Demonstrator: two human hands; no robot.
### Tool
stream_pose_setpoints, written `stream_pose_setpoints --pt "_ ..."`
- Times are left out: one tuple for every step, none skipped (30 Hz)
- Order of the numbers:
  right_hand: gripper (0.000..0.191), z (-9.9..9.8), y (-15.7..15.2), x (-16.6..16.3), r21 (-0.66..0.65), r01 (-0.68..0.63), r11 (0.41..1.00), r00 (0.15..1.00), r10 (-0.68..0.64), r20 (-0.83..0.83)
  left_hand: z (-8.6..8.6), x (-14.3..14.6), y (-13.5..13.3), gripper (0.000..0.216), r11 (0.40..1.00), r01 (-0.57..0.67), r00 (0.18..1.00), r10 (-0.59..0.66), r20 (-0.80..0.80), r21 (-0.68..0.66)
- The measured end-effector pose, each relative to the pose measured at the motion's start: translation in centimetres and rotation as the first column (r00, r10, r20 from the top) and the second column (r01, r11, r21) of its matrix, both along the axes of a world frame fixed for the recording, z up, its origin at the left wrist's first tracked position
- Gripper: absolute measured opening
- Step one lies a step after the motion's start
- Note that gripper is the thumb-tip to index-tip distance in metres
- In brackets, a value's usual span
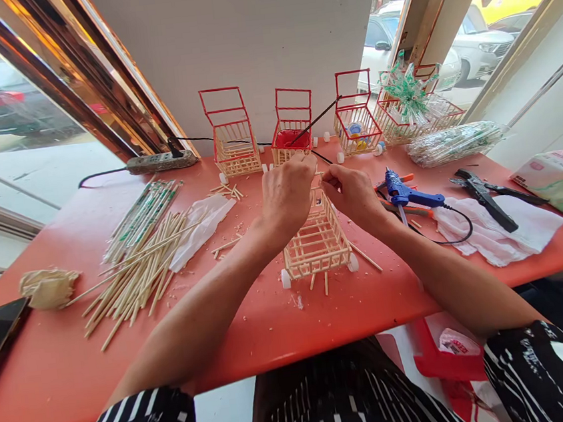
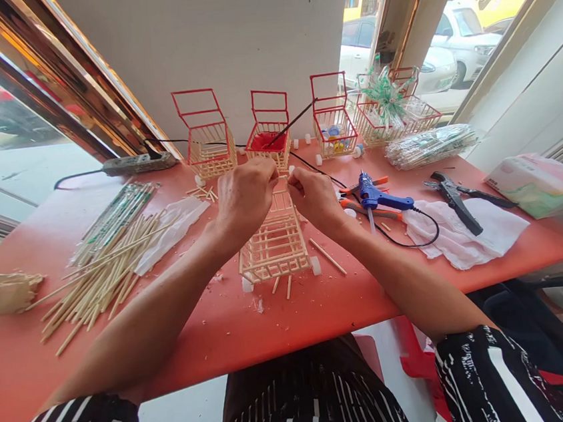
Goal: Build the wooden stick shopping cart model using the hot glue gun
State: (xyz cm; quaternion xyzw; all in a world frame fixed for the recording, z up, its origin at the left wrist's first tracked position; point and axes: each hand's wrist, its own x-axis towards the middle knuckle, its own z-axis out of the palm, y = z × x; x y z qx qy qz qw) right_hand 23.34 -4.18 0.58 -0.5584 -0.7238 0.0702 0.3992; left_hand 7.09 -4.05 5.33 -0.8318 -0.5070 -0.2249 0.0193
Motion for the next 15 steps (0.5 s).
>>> stream_pose_setpoints --pt "0.012 0.0 0.0 0.0 -0.002 -0.001 1.000 1.000 0.001 -0.001 0.0 0.0 0.0 0.022 1.000 0.005 1.000 -0.005 0.008 0.010" --pt "0.012 0.0 0.0 0.0 -0.005 -0.003 1.000 1.000 0.003 -0.001 -0.1 0.0 0.0 0.021 1.000 0.011 1.000 -0.011 0.017 0.018" --pt "0.011 0.0 0.0 0.0 -0.008 -0.005 1.000 1.000 0.005 -0.002 -0.1 0.0 0.0 0.021 1.000 0.014 1.000 -0.015 0.024 0.021" --pt "0.011 -0.1 0.0 0.1 -0.010 -0.006 1.000 1.000 0.006 -0.001 -0.1 0.0 0.1 0.021 1.000 0.015 1.000 -0.016 0.026 0.020" --pt "0.011 -0.1 0.0 0.1 -0.009 -0.007 1.000 1.000 0.007 0.000 -0.2 0.0 0.1 0.021 1.000 0.013 1.000 -0.013 0.021 0.016" --pt "0.011 -0.1 -0.1 0.1 -0.007 -0.007 1.000 1.000 0.007 0.000 -0.2 0.0 0.1 0.022 1.000 0.008 1.000 -0.008 0.012 0.013" --pt "0.011 -0.1 -0.1 0.1 -0.004 -0.007 1.000 1.000 0.007 0.000 -0.3 0.0 0.1 0.024 1.000 0.004 1.000 -0.004 -0.001 0.011" --pt "0.012 -0.1 -0.1 0.1 -0.002 -0.008 1.000 1.000 0.008 0.000 -0.3 0.1 0.1 0.025 1.000 0.001 1.000 -0.001 -0.013 0.010" --pt "0.012 -0.1 -0.1 0.2 -0.003 -0.008 1.000 1.000 0.008 -0.002 -0.3 0.1 0.1 0.026 1.000 -0.001 1.000 0.001 -0.022 0.007" --pt "0.012 -0.2 0.0 0.2 -0.005 -0.007 1.000 1.000 0.007 -0.004 -0.3 0.1 0.1 0.026 1.000 0.000 1.000 0.000 -0.027 0.000" --pt "0.012 -0.2 0.0 0.3 -0.010 -0.005 1.000 1.000 0.005 -0.007 -0.1 0.1 0.1 0.026 1.000 0.003 1.000 -0.003 -0.024 -0.012" --pt "0.011 -0.2 0.1 0.3 -0.014 -0.001 1.000 1.000 0.001 -0.011 0.1 -0.1 0.1 0.027 1.000 0.006 1.000 -0.006 -0.013 -0.022" --pt "0.010 -0.3 0.1 0.4 -0.019 0.001 1.000 1.000 -0.001 -0.016 0.5 -0.4 0.1 0.027 1.000 0.008 1.000 -0.008 0.009 -0.026" --pt "0.009 -0.3 0.1 0.4 -0.023 0.000 1.000 1.000 0.000 -0.020 1.0 -0.8 0.2 0.027 1.000 0.008 0.999 -0.007 0.041 -0.023" --pt "0.008 -0.3 0.2 0.5 -0.028 -0.004 1.000 1.000 0.003 -0.025 1.6 -1.3 0.3 0.028 1.000 0.005 0.996 -0.004 0.085 -0.003"
